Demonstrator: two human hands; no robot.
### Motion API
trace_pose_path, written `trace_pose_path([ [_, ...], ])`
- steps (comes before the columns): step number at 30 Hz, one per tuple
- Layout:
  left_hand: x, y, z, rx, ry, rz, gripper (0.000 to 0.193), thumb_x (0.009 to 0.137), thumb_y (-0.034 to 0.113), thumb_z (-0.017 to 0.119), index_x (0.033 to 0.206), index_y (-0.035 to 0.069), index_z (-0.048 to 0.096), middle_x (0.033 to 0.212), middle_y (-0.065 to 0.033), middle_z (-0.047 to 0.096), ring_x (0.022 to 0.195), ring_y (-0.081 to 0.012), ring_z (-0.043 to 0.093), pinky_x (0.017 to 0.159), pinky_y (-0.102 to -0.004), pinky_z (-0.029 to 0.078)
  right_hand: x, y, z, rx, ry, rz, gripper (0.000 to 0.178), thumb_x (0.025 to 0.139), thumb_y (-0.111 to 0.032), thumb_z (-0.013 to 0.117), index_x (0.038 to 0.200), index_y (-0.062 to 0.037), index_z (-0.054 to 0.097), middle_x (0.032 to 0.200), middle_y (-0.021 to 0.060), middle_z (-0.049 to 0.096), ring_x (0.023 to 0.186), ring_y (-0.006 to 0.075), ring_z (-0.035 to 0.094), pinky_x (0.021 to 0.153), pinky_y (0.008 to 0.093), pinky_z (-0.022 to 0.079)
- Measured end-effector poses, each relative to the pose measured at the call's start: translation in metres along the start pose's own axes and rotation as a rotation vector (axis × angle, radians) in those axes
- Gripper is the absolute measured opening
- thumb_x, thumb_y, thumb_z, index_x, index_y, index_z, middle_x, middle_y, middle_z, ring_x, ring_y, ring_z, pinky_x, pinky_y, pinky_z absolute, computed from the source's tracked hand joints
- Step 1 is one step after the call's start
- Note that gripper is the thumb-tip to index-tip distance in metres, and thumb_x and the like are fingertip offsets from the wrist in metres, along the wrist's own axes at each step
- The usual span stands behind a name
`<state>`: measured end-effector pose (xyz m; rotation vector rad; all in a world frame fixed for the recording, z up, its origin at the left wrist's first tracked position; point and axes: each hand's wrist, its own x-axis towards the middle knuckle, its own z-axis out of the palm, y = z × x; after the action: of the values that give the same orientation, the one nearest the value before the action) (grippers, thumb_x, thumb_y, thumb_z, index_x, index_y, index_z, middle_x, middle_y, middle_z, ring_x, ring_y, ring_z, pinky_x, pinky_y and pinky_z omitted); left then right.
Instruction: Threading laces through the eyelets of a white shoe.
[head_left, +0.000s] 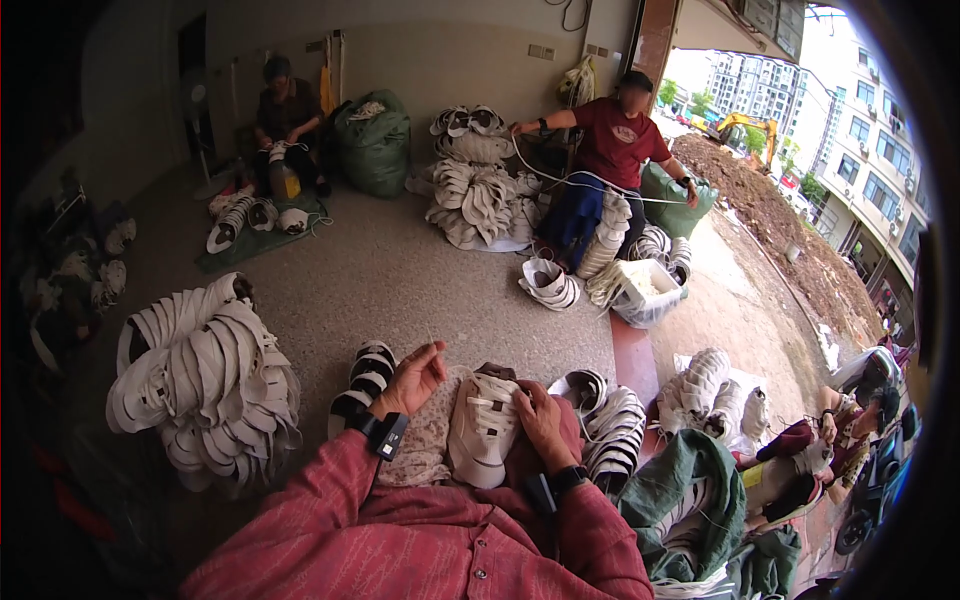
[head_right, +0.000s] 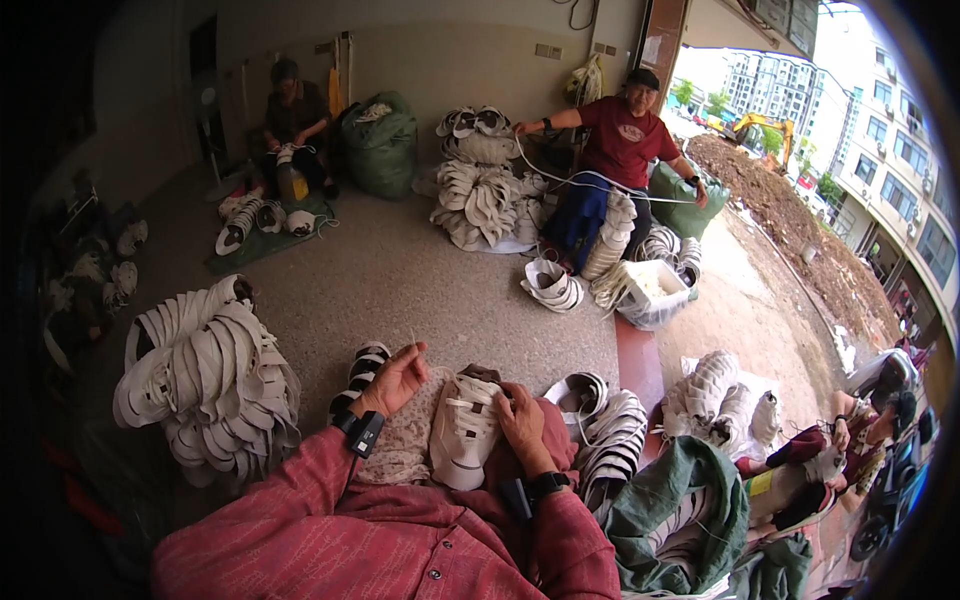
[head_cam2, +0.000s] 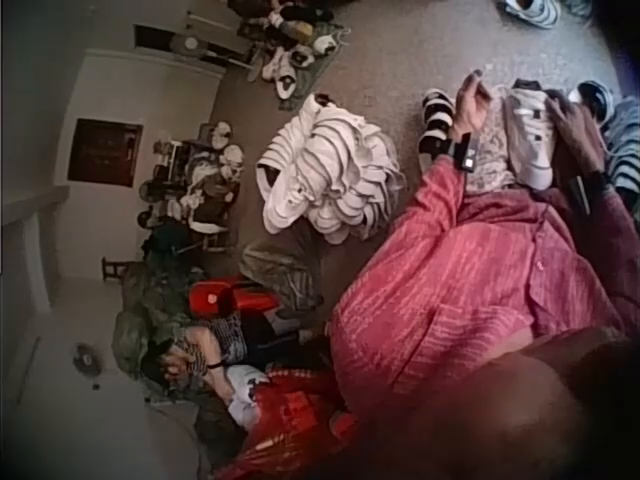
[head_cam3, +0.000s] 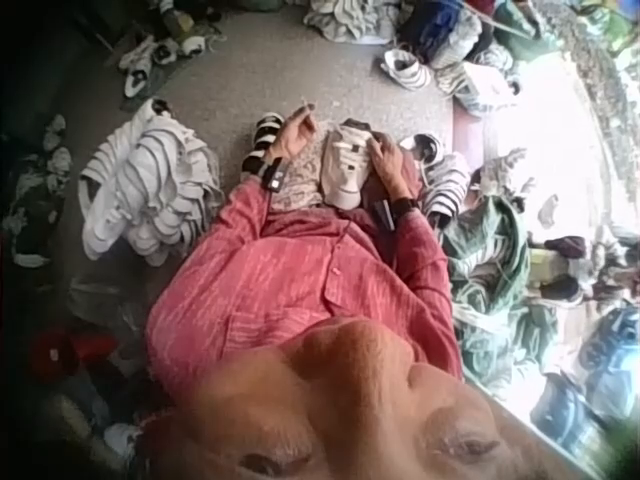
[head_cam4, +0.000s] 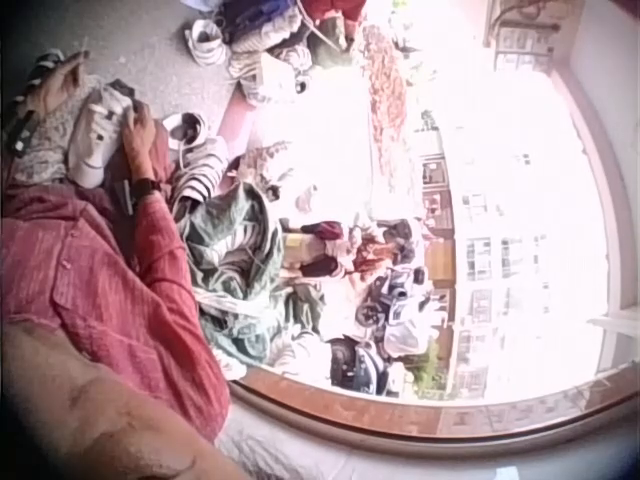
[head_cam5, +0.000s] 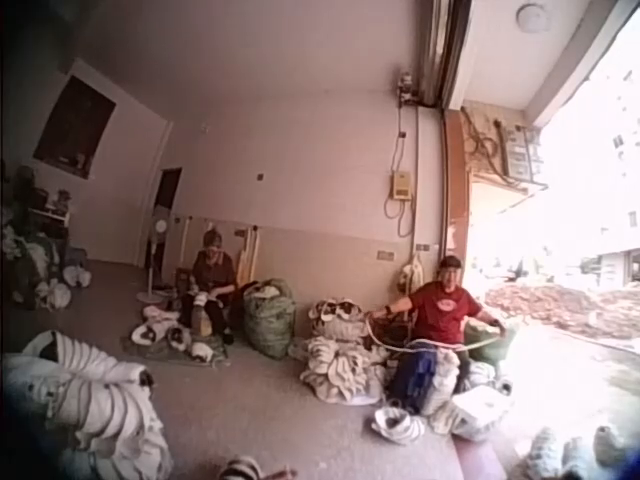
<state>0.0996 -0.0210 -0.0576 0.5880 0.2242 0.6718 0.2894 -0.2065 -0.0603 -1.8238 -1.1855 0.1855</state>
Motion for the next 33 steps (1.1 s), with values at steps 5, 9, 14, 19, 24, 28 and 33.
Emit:
trace_pose_path([
  [5, -0.0004, 0.0011, 0.0020, 0.006, 0.007, -0.009, 0.021, 0.095, 0.020, 0.059, 0.108, 0.004, 0.061, 0.072, -0.0013, 0.058, 0.068, -0.0125, 0.056, 0.069, -0.0274, 0.049, 0.0000, 0.0017, -0.0001, -0.015, -0.006, 0.008, 0.032, 0.089, -0.035, 0.055, 0.110, -0.0114, 0.063, 0.105, 0.0127, 0.065, 0.093, 0.0311, 0.065, 0.081, 0.0380, 0.050],
  [9, -0.0009, 0.0009, 0.0023, -0.008, 0.026, -0.016, 0.022, 0.095, 0.020, 0.058, 0.108, 0.003, 0.060, 0.072, -0.0017, 0.058, 0.067, -0.0129, 0.055, 0.068, -0.0276, 0.048, -0.0004, 0.0003, -0.0007, -0.009, -0.015, 0.014, 0.033, 0.089, -0.035, 0.055, 0.111, -0.0116, 0.063, 0.105, 0.0127, 0.065, 0.093, 0.0310, 0.064, 0.081, 0.0381, 0.050],
  [14, -0.0004, 0.0004, 0.0004, 0.019, 0.000, 0.001, 0.022, 0.096, 0.020, 0.057, 0.108, 0.003, 0.059, 0.071, -0.0019, 0.057, 0.066, -0.0138, 0.055, 0.067, -0.0278, 0.048, -0.0001, -0.0008, -0.0006, -0.025, -0.016, 0.022, 0.033, 0.089, -0.035, 0.055, 0.110, -0.0117, 0.063, 0.105, 0.0125, 0.065, 0.093, 0.0308, 0.065, 0.081, 0.0378, 0.050],
  [19, -0.0004, 0.0002, 0.0007, 0.020, -0.006, 0.004, 0.022, 0.096, 0.020, 0.056, 0.109, 0.003, 0.059, 0.070, -0.0017, 0.056, 0.066, -0.0142, 0.054, 0.067, -0.0278, 0.048, 0.0001, 0.0003, -0.0005, -0.010, -0.018, 0.015, 0.033, 0.089, -0.036, 0.055, 0.110, -0.0116, 0.063, 0.105, 0.0124, 0.065, 0.092, 0.0308, 0.065, 0.080, 0.0379, 0.050],
  [24, 0.0009, -0.0001, 0.0007, 0.002, -0.024, 0.001, 0.022, 0.095, 0.020, 0.057, 0.109, 0.003, 0.060, 0.071, -0.0016, 0.057, 0.067, -0.0135, 0.055, 0.067, -0.0271, 0.047, 0.0004, 0.0012, -0.0018, -0.002, -0.026, 0.023, 0.034, 0.089, -0.036, 0.055, 0.112, -0.0116, 0.062, 0.106, 0.0124, 0.066, 0.093, 0.0305, 0.065, 0.081, 0.0372, 0.050],
  [28, 0.0001, -0.0014, -0.0001, 0.037, -0.026, -0.005, 0.022, 0.096, 0.020, 0.056, 0.109, 0.002, 0.059, 0.071, -0.0015, 0.058, 0.066, -0.0130, 0.057, 0.065, -0.0262, 0.049, -0.0009, 0.0007, -0.0020, 0.021, -0.036, 0.036, 0.034, 0.090, -0.036, 0.055, 0.113, -0.0120, 0.063, 0.105, 0.0130, 0.066, 0.092, 0.0304, 0.065, 0.081, 0.0368, 0.050],
  [33, 0.0002, -0.0018, -0.0030, 0.073, -0.047, 0.022, 0.022, 0.096, 0.019, 0.055, 0.110, 0.002, 0.059, 0.071, -0.0016, 0.058, 0.066, -0.0131, 0.057, 0.065, -0.0257, 0.048, 0.0004, -0.0014, -0.0024, 0.014, -0.023, 0.021, 0.034, 0.090, -0.036, 0.056, 0.112, -0.0118, 0.063, 0.103, 0.0135, 0.066, 0.090, 0.0305, 0.066, 0.080, 0.0370, 0.050],
])
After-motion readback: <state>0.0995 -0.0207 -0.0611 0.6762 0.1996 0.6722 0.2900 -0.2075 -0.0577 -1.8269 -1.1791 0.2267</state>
